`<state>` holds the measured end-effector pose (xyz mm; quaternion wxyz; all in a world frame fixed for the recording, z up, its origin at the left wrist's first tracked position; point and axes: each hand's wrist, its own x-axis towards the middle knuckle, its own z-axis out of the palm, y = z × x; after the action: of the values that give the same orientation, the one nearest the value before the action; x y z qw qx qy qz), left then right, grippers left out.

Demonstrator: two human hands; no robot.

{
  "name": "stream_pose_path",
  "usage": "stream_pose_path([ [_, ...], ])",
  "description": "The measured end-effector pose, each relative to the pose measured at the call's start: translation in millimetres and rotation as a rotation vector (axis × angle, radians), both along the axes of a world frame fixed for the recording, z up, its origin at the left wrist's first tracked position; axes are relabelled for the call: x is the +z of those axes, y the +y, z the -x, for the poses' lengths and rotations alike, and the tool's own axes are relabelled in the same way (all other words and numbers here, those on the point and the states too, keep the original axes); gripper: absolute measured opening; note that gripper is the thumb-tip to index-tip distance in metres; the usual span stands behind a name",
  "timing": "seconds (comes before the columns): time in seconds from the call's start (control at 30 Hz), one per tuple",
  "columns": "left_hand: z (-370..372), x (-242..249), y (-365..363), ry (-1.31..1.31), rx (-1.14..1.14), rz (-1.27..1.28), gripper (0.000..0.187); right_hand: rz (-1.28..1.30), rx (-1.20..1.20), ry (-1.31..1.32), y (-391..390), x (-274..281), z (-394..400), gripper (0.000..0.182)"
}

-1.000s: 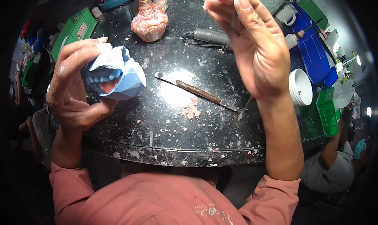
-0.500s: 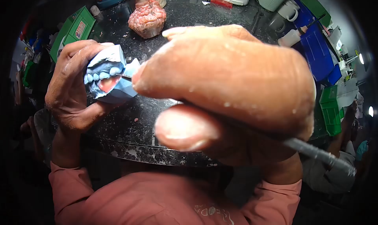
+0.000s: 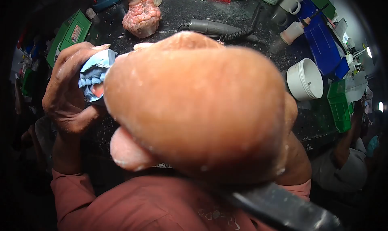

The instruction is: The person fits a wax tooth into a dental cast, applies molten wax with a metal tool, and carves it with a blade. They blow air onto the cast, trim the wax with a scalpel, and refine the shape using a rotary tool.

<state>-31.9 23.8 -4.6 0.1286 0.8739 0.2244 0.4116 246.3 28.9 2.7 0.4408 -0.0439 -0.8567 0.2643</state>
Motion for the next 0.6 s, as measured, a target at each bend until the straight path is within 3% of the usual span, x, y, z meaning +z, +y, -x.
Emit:
stream_pose_path([
  [0.1,1,-1,0,0.006,0.008,0.010,0.061,0.004,0.031,-0.018,-3,2,5,0.062],
  [0.17,2,-2,0,0.015,0.019,0.023,0.061,-0.110,-0.071,0.018,-9,4,12,0.055],
  [0.37,2,1,0,0.061,0.037,0.014,0.063,-0.284,-0.046,0.081,1,9,15,0.050],
  [0.53,1,-3,3,0.022,0.066,-0.018,0.062,-0.333,0.000,-0.051,4,15,12,0.048],
  [0.6,3,0,12,0.036,-0.046,-0.088,0.062,-0.341,0.001,-0.075,4,17,11,0.048],
])
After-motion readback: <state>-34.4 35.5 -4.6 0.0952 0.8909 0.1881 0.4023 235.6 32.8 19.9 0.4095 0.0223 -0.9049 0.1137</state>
